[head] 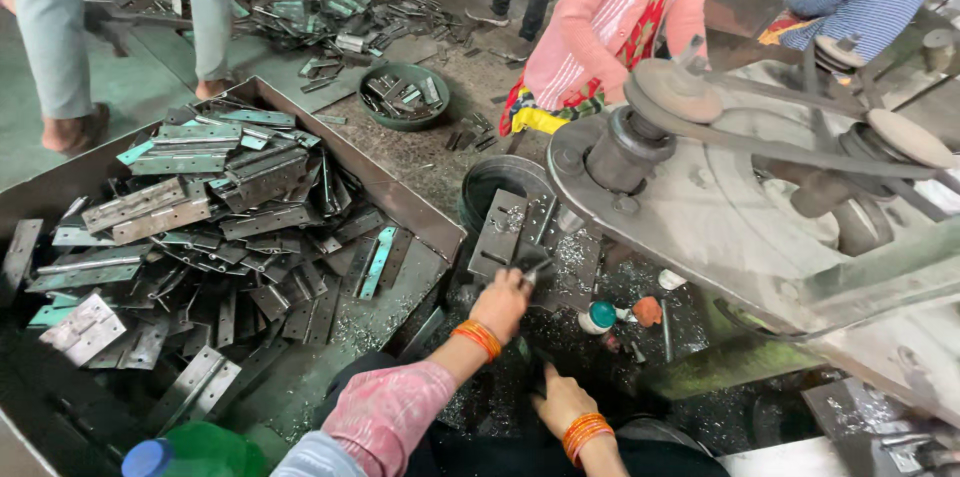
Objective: The person picks up metal hinge pieces from a bin and places them one by one into an industrial punch press or drilling machine to process them.
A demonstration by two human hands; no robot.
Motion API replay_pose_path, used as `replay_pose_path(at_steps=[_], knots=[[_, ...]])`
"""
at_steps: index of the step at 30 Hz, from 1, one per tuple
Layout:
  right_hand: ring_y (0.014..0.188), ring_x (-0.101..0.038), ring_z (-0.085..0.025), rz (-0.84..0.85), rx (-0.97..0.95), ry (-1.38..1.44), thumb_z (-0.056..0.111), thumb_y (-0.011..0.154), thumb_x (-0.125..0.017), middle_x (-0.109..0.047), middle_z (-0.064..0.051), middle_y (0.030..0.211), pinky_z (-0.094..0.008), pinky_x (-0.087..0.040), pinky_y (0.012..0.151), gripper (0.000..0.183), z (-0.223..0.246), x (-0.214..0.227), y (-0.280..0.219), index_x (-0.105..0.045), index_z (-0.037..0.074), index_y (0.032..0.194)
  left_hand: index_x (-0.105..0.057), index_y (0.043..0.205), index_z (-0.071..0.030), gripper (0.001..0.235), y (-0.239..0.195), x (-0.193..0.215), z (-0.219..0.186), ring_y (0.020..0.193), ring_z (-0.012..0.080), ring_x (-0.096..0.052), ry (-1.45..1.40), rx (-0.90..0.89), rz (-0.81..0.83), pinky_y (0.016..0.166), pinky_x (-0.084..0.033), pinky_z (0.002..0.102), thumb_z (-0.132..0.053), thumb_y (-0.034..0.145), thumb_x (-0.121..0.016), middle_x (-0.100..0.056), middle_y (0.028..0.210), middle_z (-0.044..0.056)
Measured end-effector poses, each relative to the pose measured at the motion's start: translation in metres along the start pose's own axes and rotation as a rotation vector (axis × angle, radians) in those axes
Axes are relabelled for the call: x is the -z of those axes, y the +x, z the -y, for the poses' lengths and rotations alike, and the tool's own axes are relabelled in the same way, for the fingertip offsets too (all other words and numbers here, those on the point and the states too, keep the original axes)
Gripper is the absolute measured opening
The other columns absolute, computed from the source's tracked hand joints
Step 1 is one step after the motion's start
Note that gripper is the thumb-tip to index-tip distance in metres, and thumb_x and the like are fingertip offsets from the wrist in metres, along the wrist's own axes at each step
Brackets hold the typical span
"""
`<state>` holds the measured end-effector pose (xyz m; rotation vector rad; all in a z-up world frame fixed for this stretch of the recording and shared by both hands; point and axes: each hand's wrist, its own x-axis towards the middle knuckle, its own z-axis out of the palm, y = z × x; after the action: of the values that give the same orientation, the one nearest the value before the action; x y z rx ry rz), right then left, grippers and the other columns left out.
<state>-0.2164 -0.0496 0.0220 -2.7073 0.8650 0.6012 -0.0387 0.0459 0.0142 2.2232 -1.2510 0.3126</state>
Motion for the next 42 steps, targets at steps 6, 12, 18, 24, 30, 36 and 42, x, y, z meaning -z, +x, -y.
replay_pose_path(at_steps=[6,12,18,24,30,36,42], knots=[[0.111,-0.067,-0.043,0.004,-0.002,0.017,0.037,0.089,-0.071,-0.070,-0.022,0.117,-0.052,-0.055,0.097,0.072,-0.003,0.000,0.003,-0.039,0.017,0.150,-0.068,0.114,-0.002,0.041,-0.011,-0.013,-0.024,0.112,0.0318,-0.049,0.188,-0.174,0.142,0.089,-0.047,0.043,-0.020,0.078,-0.069,-0.053,0.123,0.015],[0.111,-0.067,-0.043,0.067,-0.057,0.009,0.039,0.090,-0.067,-0.070,-0.023,0.118,-0.052,-0.055,0.098,0.076,0.015,0.020,-0.007,-0.033,0.020,0.156,-0.067,0.128,-0.004,0.049,-0.017,-0.011,-0.019,0.119,0.0319,-0.049,0.089,-0.214,0.106,0.098,-0.045,0.043,-0.016,0.080,-0.066,-0.053,0.129,0.015],[0.110,-0.068,-0.043,0.087,-0.060,-0.021,0.040,0.091,-0.066,-0.070,-0.023,0.119,-0.050,-0.055,0.098,0.082,0.022,0.027,-0.014,-0.026,0.018,0.159,-0.070,0.118,-0.003,0.038,0.000,-0.008,0.003,0.130,0.0334,-0.046,0.268,0.015,0.109,0.107,-0.040,0.051,-0.019,0.084,-0.064,-0.055,0.135,0.013],[0.108,-0.069,-0.042,0.058,-0.054,-0.021,0.039,0.090,-0.068,-0.070,-0.024,0.117,-0.051,-0.056,0.097,0.081,0.010,0.011,-0.002,-0.028,0.018,0.159,-0.075,0.109,-0.007,0.027,0.016,-0.004,0.010,0.138,0.0338,-0.042,0.218,0.008,0.258,0.115,-0.029,0.063,-0.017,0.088,-0.061,-0.060,0.133,0.007],[0.101,-0.071,-0.042,-0.031,-0.061,0.015,0.030,0.083,-0.073,-0.071,-0.021,0.113,-0.051,-0.058,0.091,0.094,-0.002,-0.052,-0.008,-0.021,0.019,0.160,-0.075,0.114,-0.010,0.031,0.023,-0.004,0.021,0.144,0.0335,-0.035,0.211,0.007,0.295,0.114,-0.019,0.074,-0.016,0.087,-0.060,-0.057,0.143,0.001],[0.101,-0.070,-0.043,0.009,-0.013,-0.041,0.036,0.089,-0.070,-0.072,-0.024,0.112,-0.052,-0.058,0.090,0.082,-0.002,-0.002,0.007,-0.029,0.019,0.157,-0.069,0.129,-0.015,0.045,0.027,-0.016,0.031,0.144,0.0344,-0.033,0.163,0.030,0.255,0.112,-0.012,0.080,-0.017,0.085,-0.060,-0.057,0.141,-0.001],[0.103,-0.070,-0.043,0.054,-0.056,-0.107,0.036,0.088,-0.070,-0.072,-0.023,0.114,-0.052,-0.057,0.092,0.082,-0.011,-0.012,0.024,-0.029,0.021,0.157,-0.071,0.125,-0.016,0.039,0.040,-0.016,0.031,0.147,0.0330,-0.031,0.174,0.052,0.331,0.114,-0.011,0.079,-0.017,0.088,-0.059,-0.056,0.144,-0.002]])
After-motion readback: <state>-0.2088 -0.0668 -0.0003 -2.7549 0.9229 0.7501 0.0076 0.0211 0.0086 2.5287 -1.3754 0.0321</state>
